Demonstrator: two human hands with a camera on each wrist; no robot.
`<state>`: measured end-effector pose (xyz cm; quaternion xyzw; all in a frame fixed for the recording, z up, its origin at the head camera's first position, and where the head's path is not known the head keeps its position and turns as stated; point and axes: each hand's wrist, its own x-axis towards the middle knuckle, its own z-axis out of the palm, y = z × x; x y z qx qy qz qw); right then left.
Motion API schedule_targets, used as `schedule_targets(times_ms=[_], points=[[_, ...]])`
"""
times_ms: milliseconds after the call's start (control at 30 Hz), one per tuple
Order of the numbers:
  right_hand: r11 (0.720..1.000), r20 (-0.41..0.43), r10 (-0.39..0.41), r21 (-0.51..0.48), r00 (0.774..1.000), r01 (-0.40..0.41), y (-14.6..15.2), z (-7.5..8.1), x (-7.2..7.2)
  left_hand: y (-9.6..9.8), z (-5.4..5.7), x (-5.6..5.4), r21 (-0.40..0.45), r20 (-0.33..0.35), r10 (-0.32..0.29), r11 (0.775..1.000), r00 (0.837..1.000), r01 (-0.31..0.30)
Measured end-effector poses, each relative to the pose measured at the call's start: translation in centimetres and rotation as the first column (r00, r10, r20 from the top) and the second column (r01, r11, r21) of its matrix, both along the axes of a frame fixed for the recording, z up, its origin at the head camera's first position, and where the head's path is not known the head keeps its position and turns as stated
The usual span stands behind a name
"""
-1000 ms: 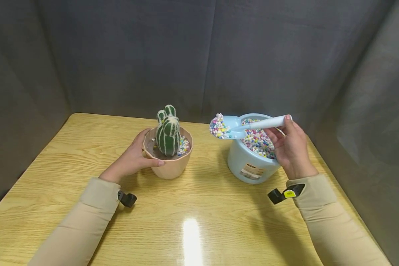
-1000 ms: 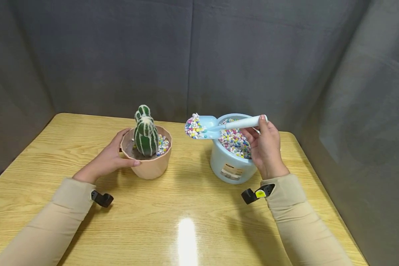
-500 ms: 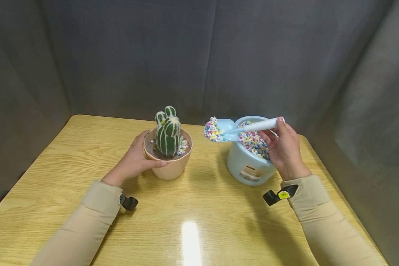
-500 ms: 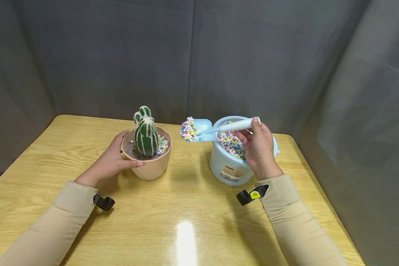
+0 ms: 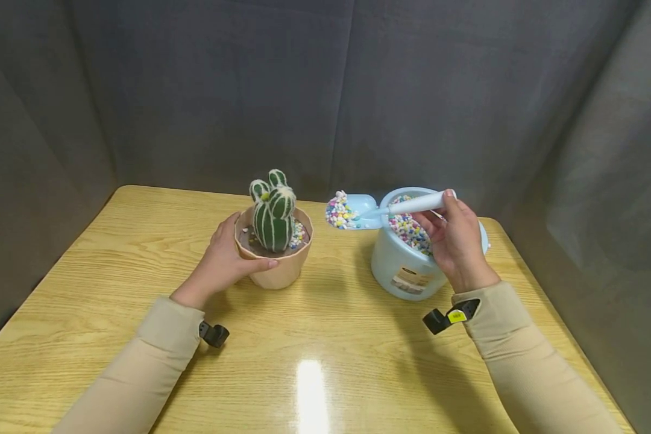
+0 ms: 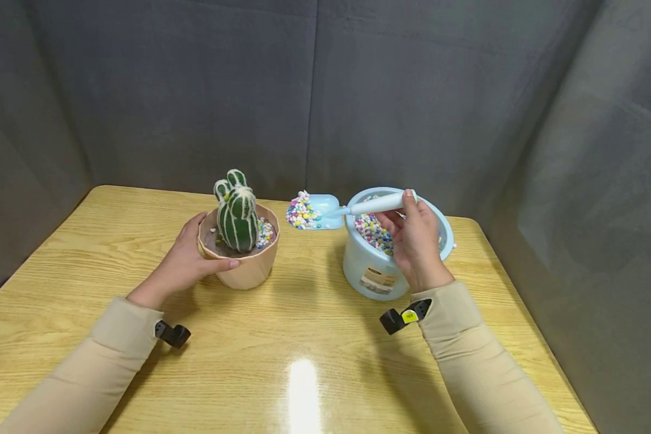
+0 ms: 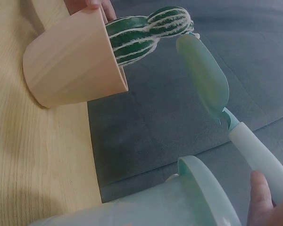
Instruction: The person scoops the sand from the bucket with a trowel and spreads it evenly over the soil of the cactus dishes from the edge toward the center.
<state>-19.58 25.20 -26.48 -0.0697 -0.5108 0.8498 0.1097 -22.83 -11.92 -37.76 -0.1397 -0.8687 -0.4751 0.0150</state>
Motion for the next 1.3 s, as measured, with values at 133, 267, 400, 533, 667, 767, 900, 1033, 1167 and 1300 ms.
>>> schedule_targets(times_ms=[133, 267, 400, 533, 667, 767, 900, 1033, 1167, 1300], points=[[1.000, 0.013, 0.007, 0.006, 1.000, -0.008, -0.1, 0.1, 0.0, 0.1, 0.1, 0.3, -0.007, -0.002, 0.007, 1.000, 1.000, -0.007], [1.000, 0.015, 0.012, 0.014, 1.000, -0.012, -0.2, 0.1, -0.1, 0.1, 0.3, 0.7, -0.012, -0.001, 0.013, 1.000, 1.000, -0.013], [1.000, 0.013, 0.008, 0.010, 1.000, -0.008, -0.2, 0.1, -0.2, 0.2, 0.5, 0.9, -0.023, 0.005, 0.015, 1.000, 1.000, -0.015], [1.000, 0.010, 0.015, 0.017, 1.000, -0.015, -0.2, 0.0, -0.2, 0.3, 0.6, 1.3, -0.025, 0.006, 0.019, 1.000, 1.000, -0.018], [0.999, 0.006, 0.022, 0.050, 1.000, -0.023, -0.2, 0.0, -0.1, 0.5, 0.7, 1.6, -0.029, -0.005, 0.037, 0.999, 0.999, -0.037], [0.997, 0.007, 0.030, 0.070, 1.000, -0.031, -0.2, 0.0, 0.0, 0.8, 0.7, 1.8, -0.035, -0.020, 0.057, 0.998, 0.998, -0.058], [0.996, 0.015, 0.044, 0.083, 0.999, -0.045, -0.2, 0.1, 0.2, 1.0, 0.7, 1.9, -0.050, -0.033, 0.070, 0.996, 0.997, -0.071], [0.995, 0.011, 0.052, 0.090, 0.999, -0.053, -0.3, 0.1, 0.3, 0.6, 0.7, 1.3, -0.054, -0.024, 0.035, 0.998, 0.999, -0.036], [0.993, 0.007, 0.050, 0.108, 0.999, -0.050, -0.6, 0.1, 0.1, 0.0, 1.1, 0.4, -0.039, -0.014, -0.052, 0.998, 0.999, 0.052], [0.991, 0.000, 0.053, 0.122, 0.999, -0.053, -1.0, 0.1, -0.3, -0.4, 1.6, -0.6, -0.034, 0.019, -0.109, 0.993, 0.994, 0.110]])
